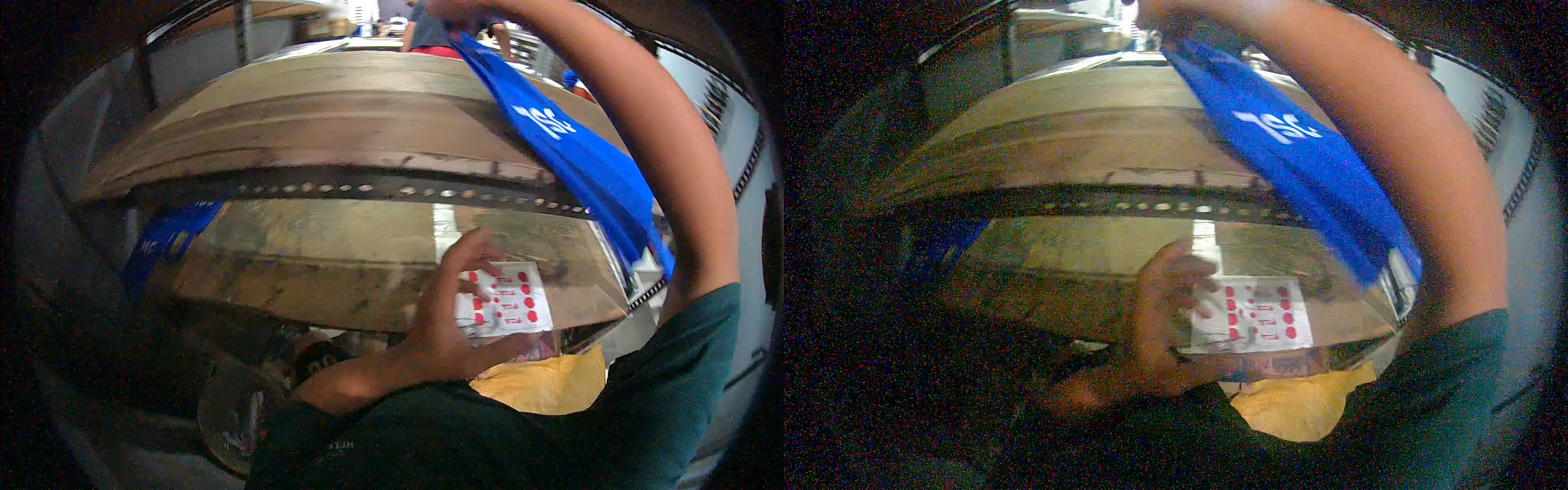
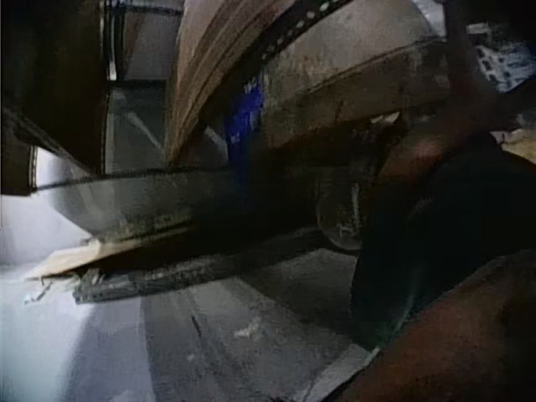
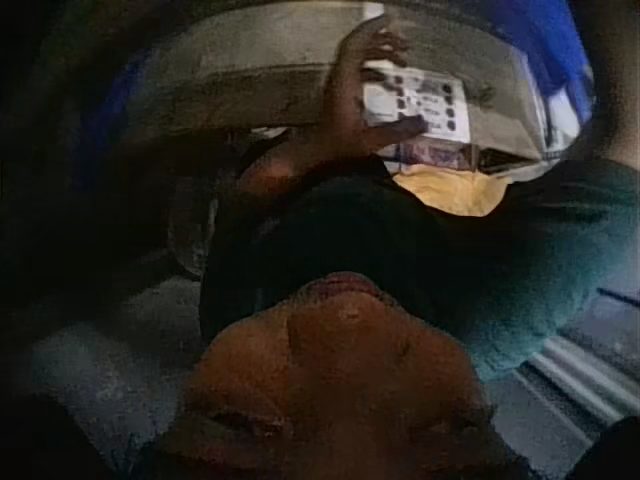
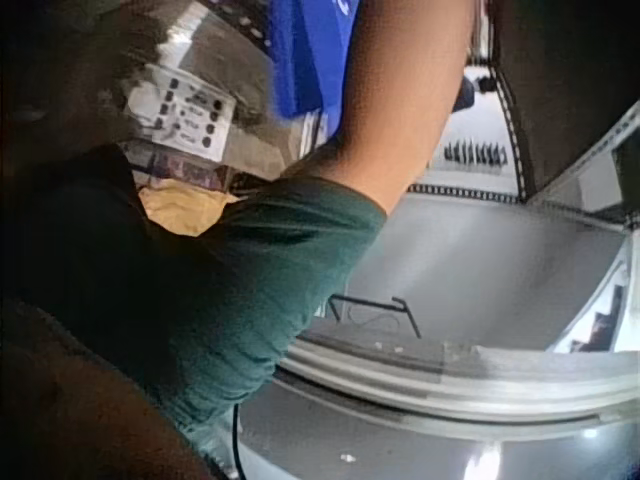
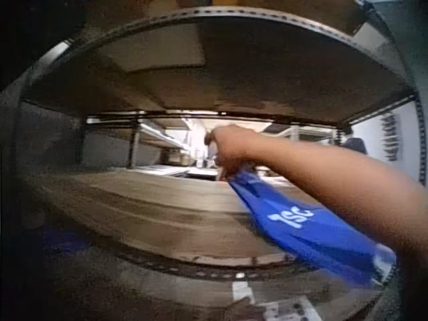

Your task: The person folds blue tote bags with 'TSC' branding and arranges them in a row on a wooden table. The person repeatedly picks up a bag, folds it flat, and places it next to others, creating a neat line of folded bags.

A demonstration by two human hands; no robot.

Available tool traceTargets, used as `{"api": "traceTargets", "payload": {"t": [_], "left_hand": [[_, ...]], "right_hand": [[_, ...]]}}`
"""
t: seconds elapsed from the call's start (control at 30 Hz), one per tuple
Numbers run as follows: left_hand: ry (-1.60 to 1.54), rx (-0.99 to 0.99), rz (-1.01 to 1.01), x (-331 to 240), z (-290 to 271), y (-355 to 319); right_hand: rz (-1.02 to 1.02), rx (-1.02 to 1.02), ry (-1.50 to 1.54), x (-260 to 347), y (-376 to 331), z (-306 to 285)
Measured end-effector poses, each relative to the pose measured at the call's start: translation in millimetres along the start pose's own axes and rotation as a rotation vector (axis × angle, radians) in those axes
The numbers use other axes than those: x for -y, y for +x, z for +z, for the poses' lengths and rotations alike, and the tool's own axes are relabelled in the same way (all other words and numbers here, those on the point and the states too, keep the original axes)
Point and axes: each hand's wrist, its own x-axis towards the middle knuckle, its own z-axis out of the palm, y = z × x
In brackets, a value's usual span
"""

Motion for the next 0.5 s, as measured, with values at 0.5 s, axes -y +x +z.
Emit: {"api": "traceTargets", "payload": {"t": [0.5], "left_hand": [[-0.135,-0.526,0.074,81,-57,-26]], "right_hand": [[0.042,-0.318,0.469,217,87,-39]]}}
